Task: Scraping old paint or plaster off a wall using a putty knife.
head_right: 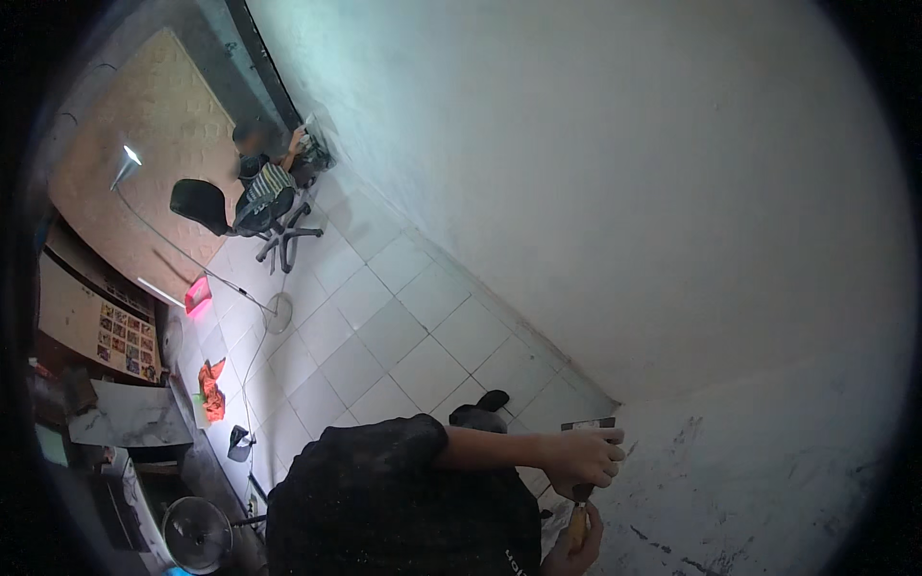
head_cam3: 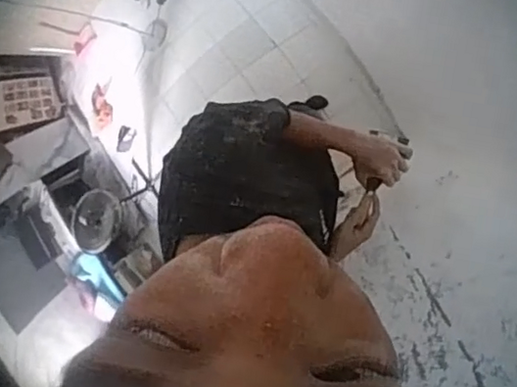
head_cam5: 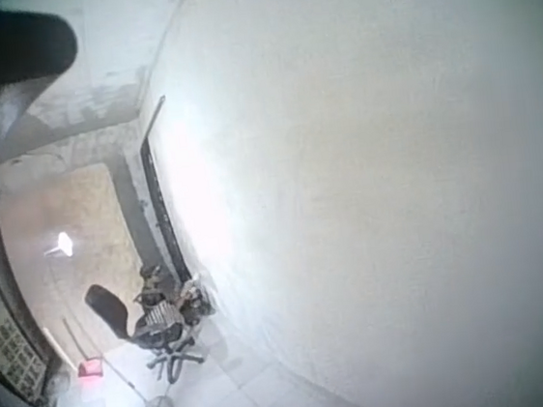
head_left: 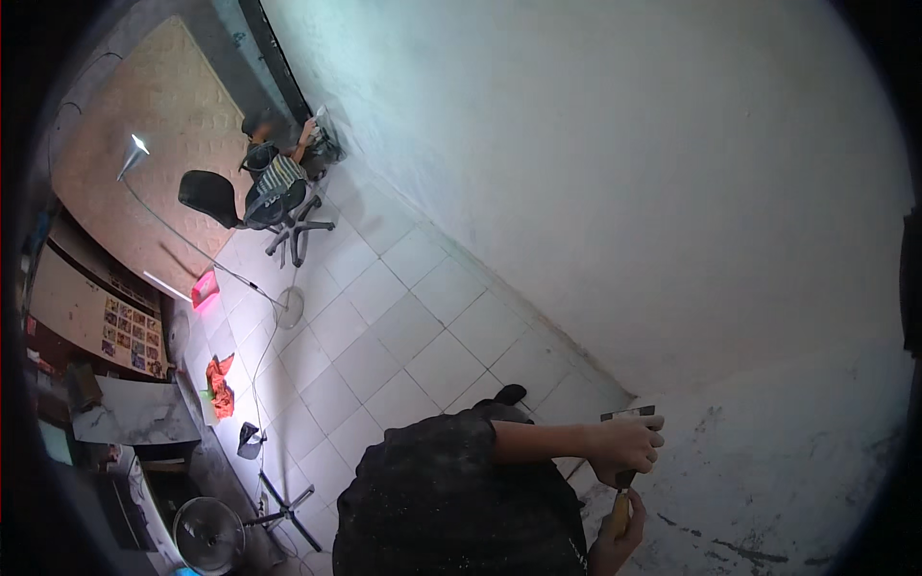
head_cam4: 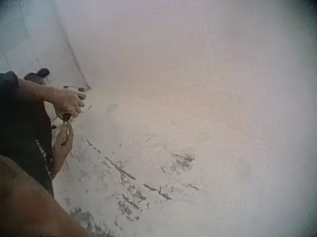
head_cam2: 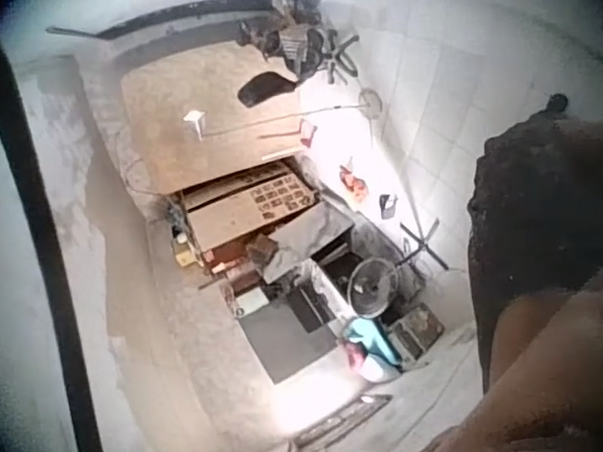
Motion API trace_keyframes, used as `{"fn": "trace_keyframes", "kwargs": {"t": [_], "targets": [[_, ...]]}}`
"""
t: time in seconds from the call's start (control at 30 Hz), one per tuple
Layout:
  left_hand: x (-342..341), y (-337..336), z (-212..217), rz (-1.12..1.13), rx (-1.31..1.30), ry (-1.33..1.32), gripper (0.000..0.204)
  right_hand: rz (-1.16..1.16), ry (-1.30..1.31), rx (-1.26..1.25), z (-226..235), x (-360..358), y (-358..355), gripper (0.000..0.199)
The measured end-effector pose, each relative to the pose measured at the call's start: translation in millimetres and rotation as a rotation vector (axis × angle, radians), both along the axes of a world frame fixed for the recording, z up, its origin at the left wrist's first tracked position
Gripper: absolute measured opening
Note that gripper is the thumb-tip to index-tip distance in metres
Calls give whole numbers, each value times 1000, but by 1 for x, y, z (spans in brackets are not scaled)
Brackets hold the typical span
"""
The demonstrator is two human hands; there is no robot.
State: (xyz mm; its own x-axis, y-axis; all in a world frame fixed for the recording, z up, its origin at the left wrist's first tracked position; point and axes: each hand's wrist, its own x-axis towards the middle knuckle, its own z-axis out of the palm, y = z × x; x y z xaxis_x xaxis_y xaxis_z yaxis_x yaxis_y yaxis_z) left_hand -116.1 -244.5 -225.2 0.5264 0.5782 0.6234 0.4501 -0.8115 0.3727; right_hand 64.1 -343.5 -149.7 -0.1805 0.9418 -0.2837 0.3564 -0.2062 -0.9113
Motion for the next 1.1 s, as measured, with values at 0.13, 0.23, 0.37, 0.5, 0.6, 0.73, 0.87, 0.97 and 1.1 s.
{"fn": "trace_keyframes", "kwargs": {"t": [0.13, 0.23, 0.37, 0.5, 0.6, 0.73, 0.87, 0.97, 1.1], "targets": [[-14, 15, 2, 13, -3, -19, 23, 8, -14, 47, 0, -14, 16, 35], [-28, 30, 3, -4, 11, 2, 23, 33, -41, 104, -2, -30, 32, 34], [-53, 46, 0, 40, -26, 26, 25, 33, -30, 137, 3, -59, 52, 35], [-73, 59, 1, 60, -60, 89, 26, 13, -84, 157, 7, -73, 68, 37], [-82, 68, 5, 80, -78, 137, 25, -19, -248, 105, 5, -73, 81, 39], [-89, 78, 6, 97, -62, 139, 25, -5, -427, 137, -1, -74, 102, 40], [-101, 89, 1, 97, -83, 197, 23, 71, -472, 54, -2, -88, 115, 39], [-114, 97, -3, 76, -109, 216, 23, 110, -552, -17, -1, -103, 124, 40], [-128, 105, -3, 73, -166, 229, 21, 142, -494, -27, 4, -118, 133, 40]]}}
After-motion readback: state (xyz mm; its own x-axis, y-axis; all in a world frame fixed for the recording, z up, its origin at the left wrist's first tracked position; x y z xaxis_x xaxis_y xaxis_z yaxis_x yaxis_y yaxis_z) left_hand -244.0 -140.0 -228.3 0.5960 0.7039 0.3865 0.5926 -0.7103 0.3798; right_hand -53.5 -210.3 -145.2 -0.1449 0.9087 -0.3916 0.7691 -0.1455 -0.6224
